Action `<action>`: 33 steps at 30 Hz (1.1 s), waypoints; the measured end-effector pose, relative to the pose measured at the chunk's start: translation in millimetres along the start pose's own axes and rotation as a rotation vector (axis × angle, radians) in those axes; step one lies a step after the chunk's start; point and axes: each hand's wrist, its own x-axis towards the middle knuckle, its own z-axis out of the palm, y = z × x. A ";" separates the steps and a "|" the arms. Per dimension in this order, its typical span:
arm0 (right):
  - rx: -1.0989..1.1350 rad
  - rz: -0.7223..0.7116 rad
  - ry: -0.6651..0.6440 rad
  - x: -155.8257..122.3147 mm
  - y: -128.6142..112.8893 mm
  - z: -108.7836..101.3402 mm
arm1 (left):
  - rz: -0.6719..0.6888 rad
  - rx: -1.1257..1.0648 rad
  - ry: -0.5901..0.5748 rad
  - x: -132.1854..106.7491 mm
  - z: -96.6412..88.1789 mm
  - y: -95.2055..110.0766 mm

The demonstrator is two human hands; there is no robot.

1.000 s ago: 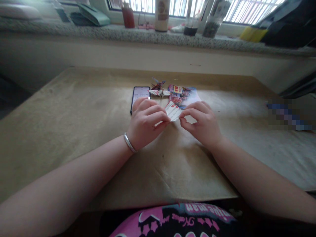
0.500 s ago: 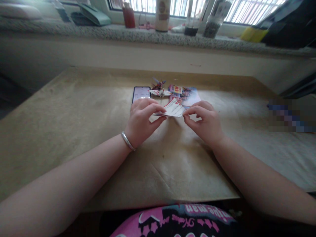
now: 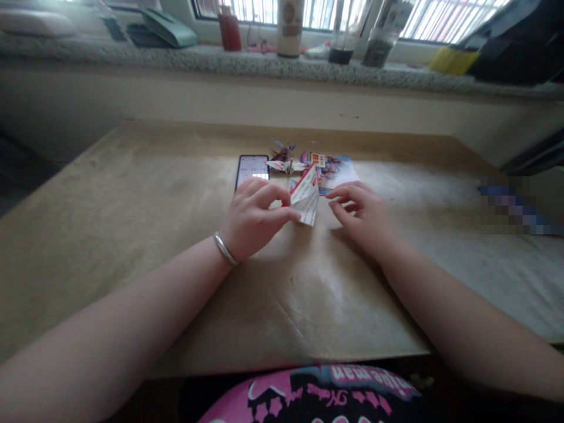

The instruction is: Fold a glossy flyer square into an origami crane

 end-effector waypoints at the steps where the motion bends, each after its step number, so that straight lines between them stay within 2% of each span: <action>1: 0.017 0.027 -0.009 0.0 0.6 1.2 | 0.014 -0.004 -0.027 -0.3 0.6 0.6; 7: 0.064 0.072 0.005 -1.6 6.4 7.9 | 0.073 -0.070 -0.131 -0.5 2.1 2.7; 13: 0.055 0.055 -0.046 -1.5 6.2 6.4 | 0.099 -0.107 -0.117 0.9 1.0 3.2; 19: 0.083 0.101 -0.054 -0.1 5.3 5.9 | 0.090 -0.166 -0.161 0.0 1.3 2.9; 23: 0.240 0.188 -0.017 0.5 13.0 10.1 | 0.102 -0.185 -0.147 0.5 0.8 2.9; 28: 0.531 0.363 -0.028 3.2 15.0 12.2 | 0.129 -0.208 -0.165 1.6 0.0 3.9; 33: 0.651 0.457 0.024 5.1 10.4 12.8 | 0.110 -0.179 -0.185 1.7 0.4 7.5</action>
